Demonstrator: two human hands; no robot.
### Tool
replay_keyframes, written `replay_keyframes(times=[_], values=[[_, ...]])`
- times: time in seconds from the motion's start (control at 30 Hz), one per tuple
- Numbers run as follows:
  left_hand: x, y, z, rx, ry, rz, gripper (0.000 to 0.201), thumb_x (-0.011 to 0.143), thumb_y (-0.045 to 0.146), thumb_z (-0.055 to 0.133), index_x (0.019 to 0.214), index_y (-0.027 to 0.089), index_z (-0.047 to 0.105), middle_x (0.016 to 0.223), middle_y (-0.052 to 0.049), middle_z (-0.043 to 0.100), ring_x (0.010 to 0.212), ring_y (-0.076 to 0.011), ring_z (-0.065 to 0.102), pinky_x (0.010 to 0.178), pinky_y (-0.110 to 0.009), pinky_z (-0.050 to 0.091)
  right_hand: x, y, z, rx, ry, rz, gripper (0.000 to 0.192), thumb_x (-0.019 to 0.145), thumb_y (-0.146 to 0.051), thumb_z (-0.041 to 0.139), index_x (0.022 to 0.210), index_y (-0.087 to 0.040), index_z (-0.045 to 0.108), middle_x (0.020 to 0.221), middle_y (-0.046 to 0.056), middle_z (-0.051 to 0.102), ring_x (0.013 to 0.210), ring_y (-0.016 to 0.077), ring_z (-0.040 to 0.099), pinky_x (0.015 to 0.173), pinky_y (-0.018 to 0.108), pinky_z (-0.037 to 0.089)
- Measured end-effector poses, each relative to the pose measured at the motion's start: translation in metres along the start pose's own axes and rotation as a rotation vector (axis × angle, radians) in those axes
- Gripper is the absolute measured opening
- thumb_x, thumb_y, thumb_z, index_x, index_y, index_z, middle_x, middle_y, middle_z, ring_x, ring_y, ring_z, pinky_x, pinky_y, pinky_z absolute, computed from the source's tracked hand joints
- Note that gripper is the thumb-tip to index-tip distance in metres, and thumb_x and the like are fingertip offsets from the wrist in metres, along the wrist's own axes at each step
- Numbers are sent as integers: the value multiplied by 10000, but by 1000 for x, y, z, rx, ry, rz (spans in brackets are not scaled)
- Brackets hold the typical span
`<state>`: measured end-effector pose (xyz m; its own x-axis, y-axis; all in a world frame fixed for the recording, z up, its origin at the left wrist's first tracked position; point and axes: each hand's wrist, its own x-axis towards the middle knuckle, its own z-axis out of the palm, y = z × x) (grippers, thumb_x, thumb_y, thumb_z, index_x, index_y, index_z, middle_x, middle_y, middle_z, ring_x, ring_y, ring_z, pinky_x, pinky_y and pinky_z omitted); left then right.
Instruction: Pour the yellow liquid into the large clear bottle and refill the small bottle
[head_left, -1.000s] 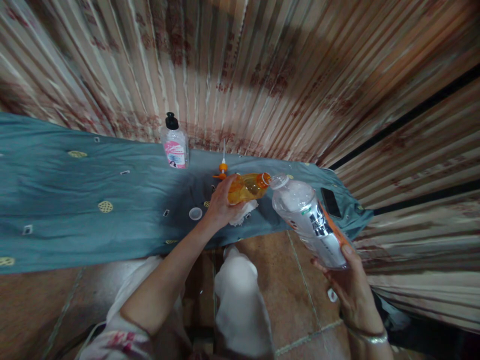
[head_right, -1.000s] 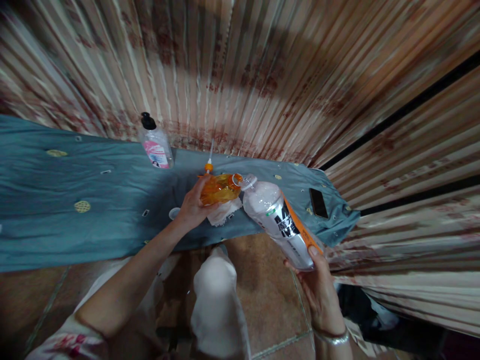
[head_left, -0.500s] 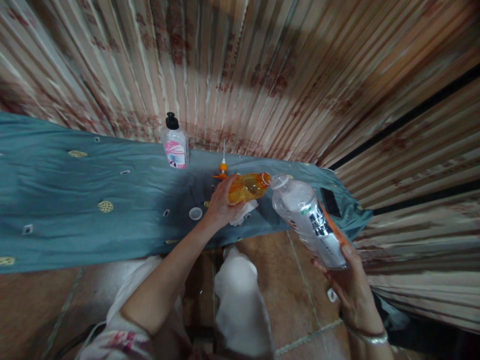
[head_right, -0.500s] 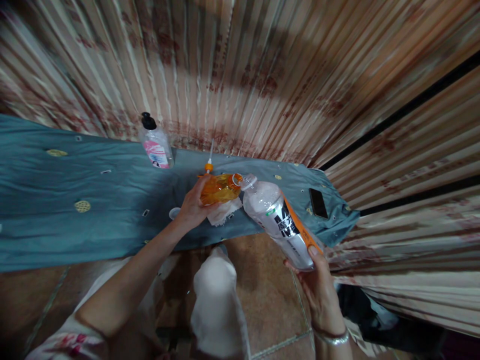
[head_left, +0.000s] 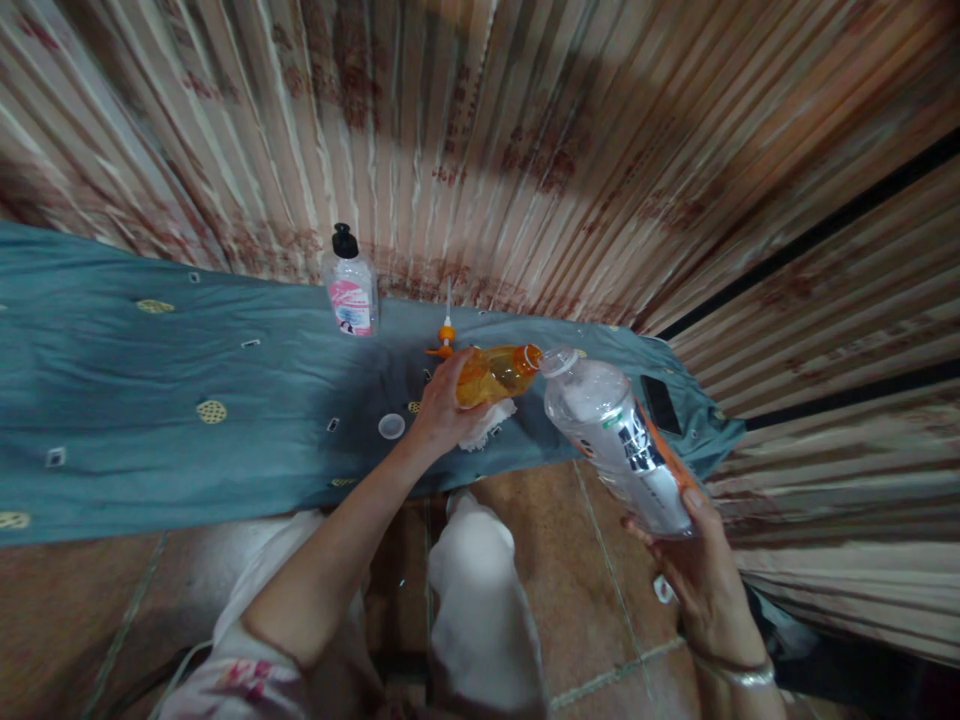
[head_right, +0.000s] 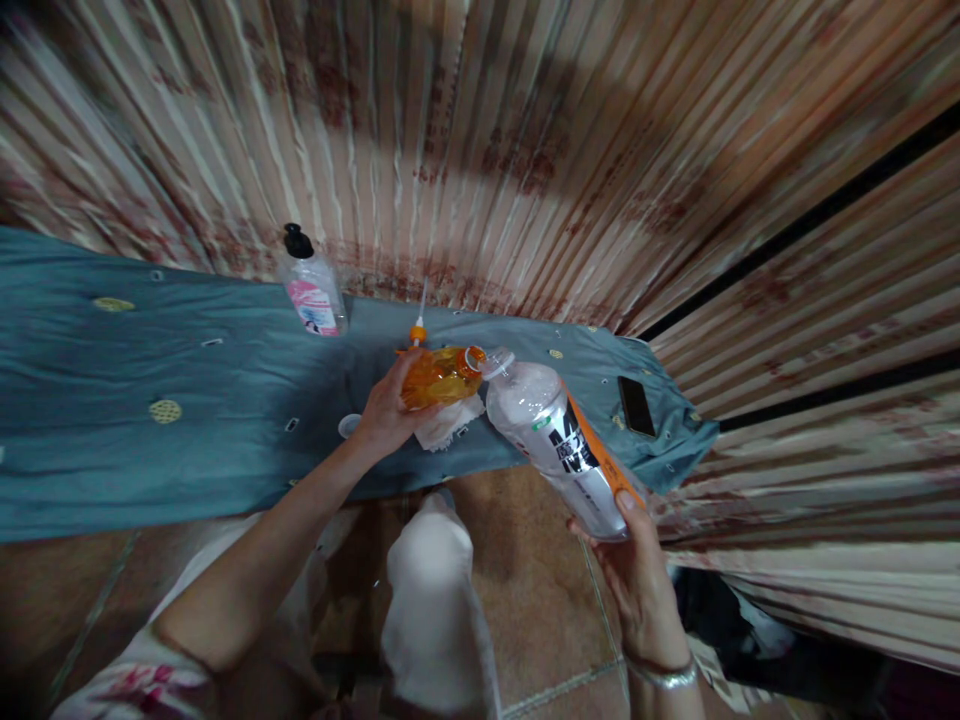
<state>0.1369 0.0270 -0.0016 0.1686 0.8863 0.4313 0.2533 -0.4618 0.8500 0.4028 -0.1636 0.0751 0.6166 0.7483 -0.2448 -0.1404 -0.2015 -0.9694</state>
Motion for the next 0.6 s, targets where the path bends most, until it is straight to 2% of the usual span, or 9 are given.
replay_keyframes(times=[0.17,0.4,0.6], values=[[0,0,1,20,10,6,721,759,263,813,1410,204,508,1450,-153,630,1349,-299,609,1146,-497,492,0,-2,-1,-24,-14,18,583,723,-600,793,1245,-349,728,1175,27,789,1057,319,739,666,378,646],[0,1,1,28,9,11,715,761,287,809,1399,190,501,1447,-165,631,1348,-310,608,1142,-512,492,2,1,-1,-8,-3,-5,559,739,-587,787,1242,-349,731,1165,25,789,1050,304,737,680,369,643],[1,1,0,9,-4,-5,713,759,291,805,1394,183,500,1448,-169,626,1356,-315,601,1154,-513,482,3,-1,-2,11,-47,-6,568,754,-570,787,1275,-355,716,1198,35,783,1078,309,731,690,372,638]])
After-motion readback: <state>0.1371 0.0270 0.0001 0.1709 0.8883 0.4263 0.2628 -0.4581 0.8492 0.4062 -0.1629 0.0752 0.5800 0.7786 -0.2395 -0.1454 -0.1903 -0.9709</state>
